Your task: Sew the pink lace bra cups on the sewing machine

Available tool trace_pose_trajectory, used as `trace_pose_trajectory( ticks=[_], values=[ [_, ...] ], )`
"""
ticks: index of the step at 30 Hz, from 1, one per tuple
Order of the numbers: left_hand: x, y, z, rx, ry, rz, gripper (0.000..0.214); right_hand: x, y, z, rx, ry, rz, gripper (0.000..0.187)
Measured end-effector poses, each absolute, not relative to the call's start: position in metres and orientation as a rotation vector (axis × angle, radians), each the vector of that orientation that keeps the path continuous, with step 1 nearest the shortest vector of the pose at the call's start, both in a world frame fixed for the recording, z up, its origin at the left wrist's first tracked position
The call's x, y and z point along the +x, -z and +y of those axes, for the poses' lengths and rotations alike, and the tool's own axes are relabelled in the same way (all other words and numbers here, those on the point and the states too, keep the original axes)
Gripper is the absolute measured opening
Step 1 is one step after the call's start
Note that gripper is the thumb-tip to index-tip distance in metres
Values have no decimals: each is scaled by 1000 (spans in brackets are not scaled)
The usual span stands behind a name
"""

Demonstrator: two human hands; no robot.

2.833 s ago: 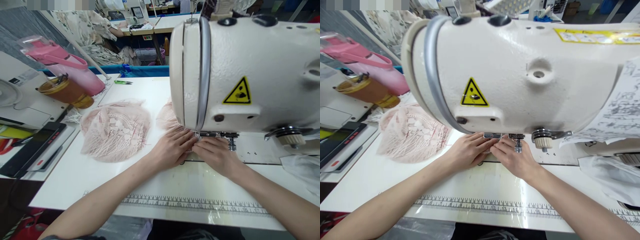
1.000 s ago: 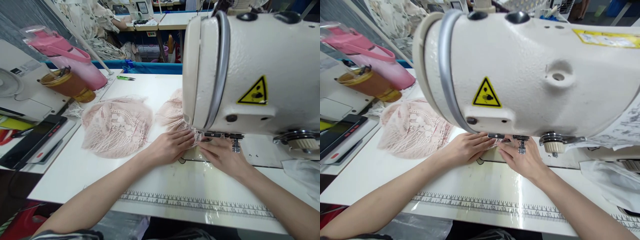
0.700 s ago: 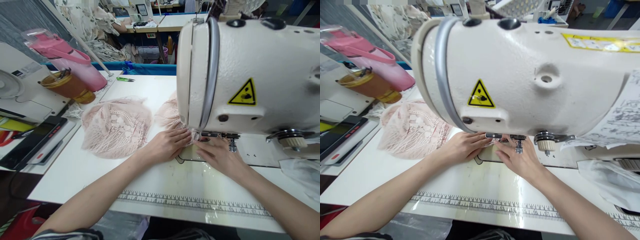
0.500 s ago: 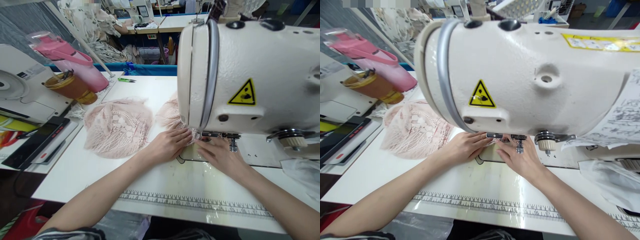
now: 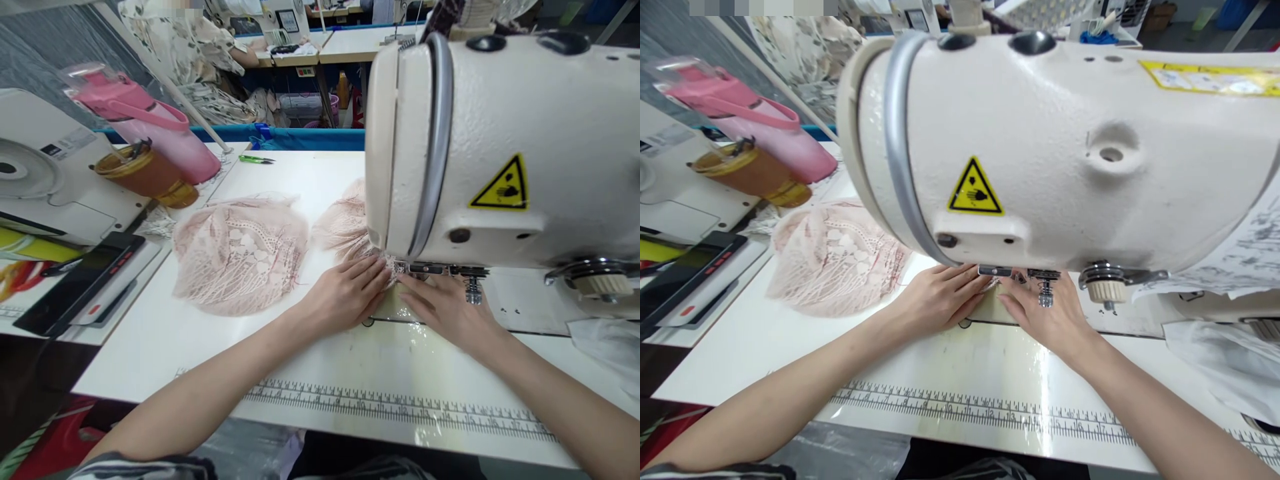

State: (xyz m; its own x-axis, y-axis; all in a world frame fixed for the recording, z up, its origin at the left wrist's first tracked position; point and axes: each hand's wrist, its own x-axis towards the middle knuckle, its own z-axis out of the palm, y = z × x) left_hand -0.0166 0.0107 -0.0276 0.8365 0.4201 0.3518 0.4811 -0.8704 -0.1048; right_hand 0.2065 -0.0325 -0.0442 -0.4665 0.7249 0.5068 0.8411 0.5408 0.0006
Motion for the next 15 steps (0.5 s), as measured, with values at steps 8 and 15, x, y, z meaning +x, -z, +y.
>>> trace_pose_trajectory(
  ticks=[8, 15],
  values=[
    [-14, 27, 7, -2784, 490, -726, 28, 204, 54, -37, -1345, 382, -2338, 31],
    [-11, 27, 5, -2791, 481, -770, 28, 204, 60, -35, -1330, 186, -2356, 31]
  ],
)
